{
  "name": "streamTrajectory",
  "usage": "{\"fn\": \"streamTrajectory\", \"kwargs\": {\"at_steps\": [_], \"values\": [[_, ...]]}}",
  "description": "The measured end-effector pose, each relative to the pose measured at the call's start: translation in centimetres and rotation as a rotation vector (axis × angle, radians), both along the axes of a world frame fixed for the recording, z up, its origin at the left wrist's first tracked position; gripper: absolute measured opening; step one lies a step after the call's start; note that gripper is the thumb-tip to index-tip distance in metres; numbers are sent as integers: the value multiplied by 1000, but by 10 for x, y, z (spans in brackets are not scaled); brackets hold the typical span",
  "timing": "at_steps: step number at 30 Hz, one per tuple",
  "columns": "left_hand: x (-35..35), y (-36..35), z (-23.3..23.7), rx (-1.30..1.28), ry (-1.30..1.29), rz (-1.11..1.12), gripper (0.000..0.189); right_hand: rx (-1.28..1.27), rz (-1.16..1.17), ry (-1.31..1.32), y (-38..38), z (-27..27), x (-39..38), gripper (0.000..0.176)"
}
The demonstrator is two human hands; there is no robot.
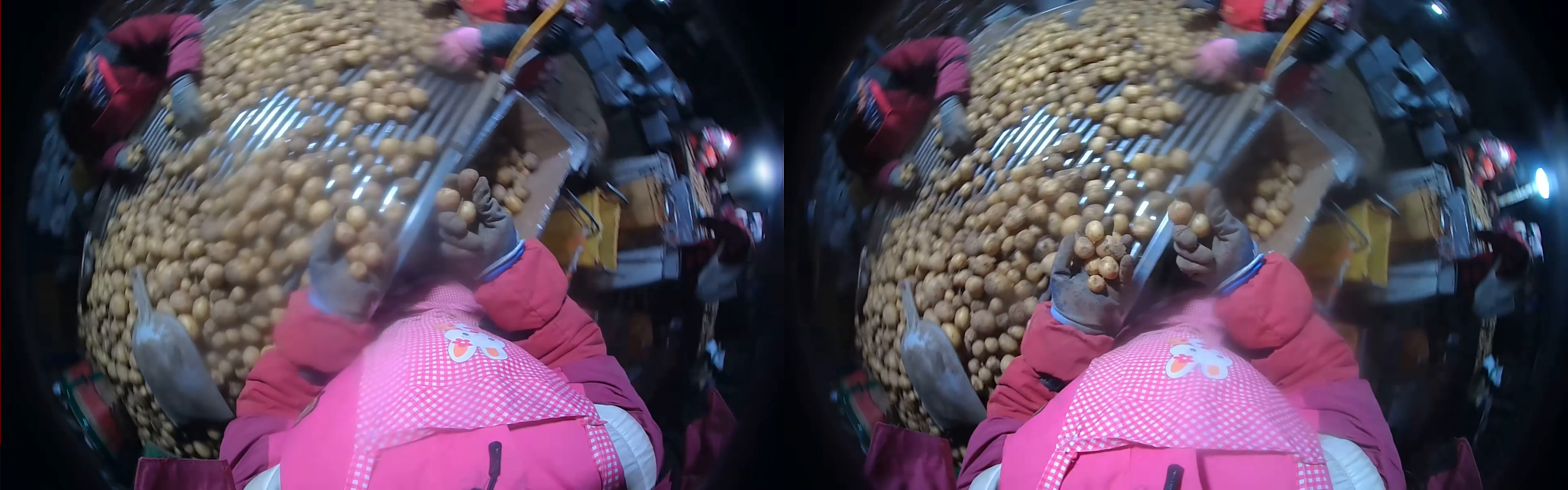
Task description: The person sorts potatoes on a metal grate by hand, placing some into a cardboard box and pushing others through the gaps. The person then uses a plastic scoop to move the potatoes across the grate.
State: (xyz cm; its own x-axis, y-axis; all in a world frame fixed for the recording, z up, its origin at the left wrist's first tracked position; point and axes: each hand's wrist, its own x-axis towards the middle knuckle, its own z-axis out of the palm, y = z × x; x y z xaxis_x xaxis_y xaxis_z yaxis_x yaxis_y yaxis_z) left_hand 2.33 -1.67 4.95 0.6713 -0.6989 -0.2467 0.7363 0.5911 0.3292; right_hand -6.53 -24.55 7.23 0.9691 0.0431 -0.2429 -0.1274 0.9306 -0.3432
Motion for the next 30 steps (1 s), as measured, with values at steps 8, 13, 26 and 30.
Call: {"fn": "streamTrajectory", "kwargs": {"at_steps": [8,13,26,30], "values": [[-19,-31,-18,-77,113,-185,42,-124,-472,197,-63,-60,-203,53],[-47,-69,-12,446,-374,-150,56,318,-1083,385,-35,-118,-342,40],[-20,-109,13,378,-491,-54,50,-48,-335,259,-60,-38,-112,26],[-8,-88,15,-303,231,-108,52,-95,-277,312,-31,-28,-46,34]]}}
